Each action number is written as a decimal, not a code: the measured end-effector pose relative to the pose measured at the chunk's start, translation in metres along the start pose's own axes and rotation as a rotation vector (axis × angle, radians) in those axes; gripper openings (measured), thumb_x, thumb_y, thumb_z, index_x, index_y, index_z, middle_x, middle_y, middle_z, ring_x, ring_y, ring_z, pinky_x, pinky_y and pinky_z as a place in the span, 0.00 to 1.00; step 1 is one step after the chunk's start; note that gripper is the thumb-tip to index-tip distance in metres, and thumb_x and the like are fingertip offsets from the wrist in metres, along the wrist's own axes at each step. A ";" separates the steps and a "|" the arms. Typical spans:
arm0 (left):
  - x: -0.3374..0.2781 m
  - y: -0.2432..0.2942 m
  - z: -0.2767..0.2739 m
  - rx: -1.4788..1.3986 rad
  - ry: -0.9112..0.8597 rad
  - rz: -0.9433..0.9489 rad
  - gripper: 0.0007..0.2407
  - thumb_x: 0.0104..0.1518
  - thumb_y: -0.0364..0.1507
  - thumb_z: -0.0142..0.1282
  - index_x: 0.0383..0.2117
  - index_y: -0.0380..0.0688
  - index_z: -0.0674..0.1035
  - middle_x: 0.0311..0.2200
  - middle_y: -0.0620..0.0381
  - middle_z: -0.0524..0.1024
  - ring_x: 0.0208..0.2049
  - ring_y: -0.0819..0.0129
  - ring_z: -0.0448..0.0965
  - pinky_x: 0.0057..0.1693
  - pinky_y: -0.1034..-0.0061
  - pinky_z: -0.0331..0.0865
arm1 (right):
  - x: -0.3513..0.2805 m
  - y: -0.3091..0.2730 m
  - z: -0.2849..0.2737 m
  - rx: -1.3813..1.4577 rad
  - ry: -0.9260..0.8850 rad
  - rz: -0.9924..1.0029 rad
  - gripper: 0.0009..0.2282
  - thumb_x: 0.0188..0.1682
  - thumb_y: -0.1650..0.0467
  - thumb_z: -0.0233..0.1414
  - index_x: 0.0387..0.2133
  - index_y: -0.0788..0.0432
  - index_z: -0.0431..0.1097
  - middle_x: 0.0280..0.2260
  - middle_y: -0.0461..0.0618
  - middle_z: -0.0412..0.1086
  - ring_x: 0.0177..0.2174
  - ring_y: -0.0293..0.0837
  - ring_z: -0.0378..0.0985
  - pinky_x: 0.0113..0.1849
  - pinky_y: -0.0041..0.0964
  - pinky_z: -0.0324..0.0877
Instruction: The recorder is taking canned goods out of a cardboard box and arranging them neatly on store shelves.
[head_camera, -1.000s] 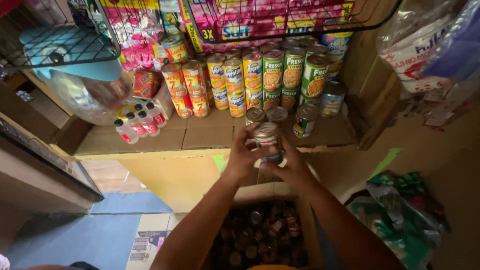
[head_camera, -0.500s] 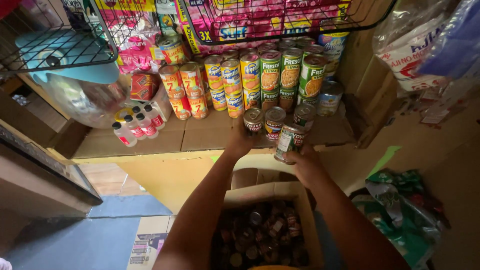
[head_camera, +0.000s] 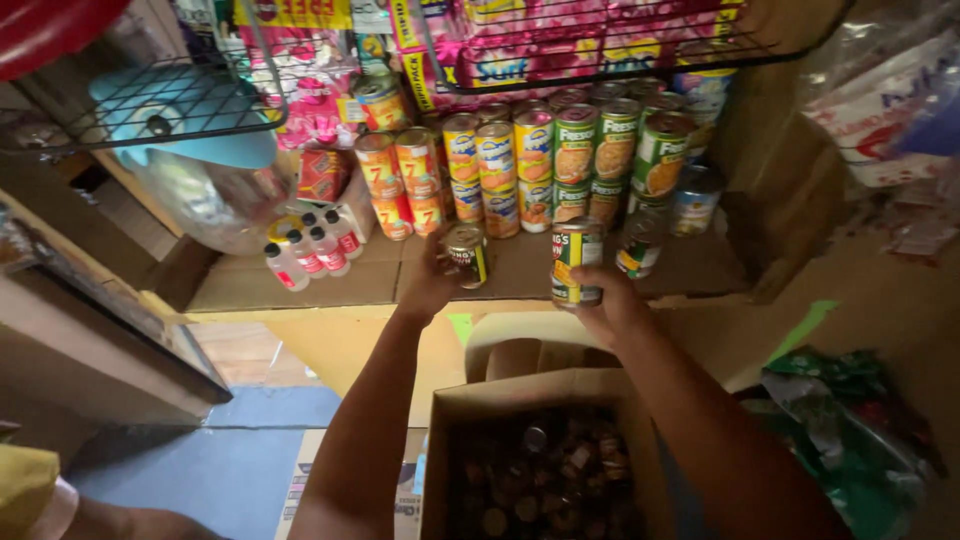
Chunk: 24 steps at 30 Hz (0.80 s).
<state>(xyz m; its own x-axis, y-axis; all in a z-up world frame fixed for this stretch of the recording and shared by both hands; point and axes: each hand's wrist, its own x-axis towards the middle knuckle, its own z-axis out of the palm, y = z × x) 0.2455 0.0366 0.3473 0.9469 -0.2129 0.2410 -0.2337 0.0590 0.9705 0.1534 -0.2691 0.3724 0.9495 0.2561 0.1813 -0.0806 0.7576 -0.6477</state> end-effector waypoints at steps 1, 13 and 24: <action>0.003 -0.008 -0.005 0.003 0.003 0.003 0.42 0.39 0.19 0.67 0.66 0.46 0.57 0.51 0.56 0.73 0.47 0.67 0.78 0.44 0.73 0.80 | 0.008 0.003 -0.008 0.001 -0.005 0.001 0.18 0.43 0.73 0.59 0.48 0.61 0.69 0.39 0.52 0.73 0.39 0.51 0.76 0.40 0.48 0.72; -0.019 0.030 0.052 0.594 0.497 0.275 0.43 0.37 0.28 0.81 0.59 0.41 0.58 0.42 0.50 0.72 0.44 0.58 0.74 0.52 0.61 0.72 | 0.013 -0.021 0.088 0.038 -0.015 0.028 0.21 0.44 0.66 0.55 0.52 0.59 0.69 0.41 0.55 0.76 0.39 0.53 0.79 0.41 0.54 0.75; -0.003 0.016 0.054 -0.178 -0.261 -0.102 0.38 0.50 0.20 0.61 0.69 0.48 0.52 0.55 0.51 0.74 0.53 0.65 0.76 0.51 0.68 0.74 | 0.074 -0.034 0.101 -0.639 -0.175 -0.278 0.32 0.43 0.78 0.63 0.61 0.58 0.56 0.53 0.49 0.70 0.51 0.43 0.75 0.53 0.42 0.73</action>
<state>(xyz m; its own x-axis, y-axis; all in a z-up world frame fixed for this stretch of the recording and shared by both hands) 0.2272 -0.0149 0.3630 0.8695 -0.4678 0.1583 -0.0766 0.1887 0.9790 0.1961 -0.2150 0.4827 0.8424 0.2379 0.4835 0.4009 0.3227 -0.8574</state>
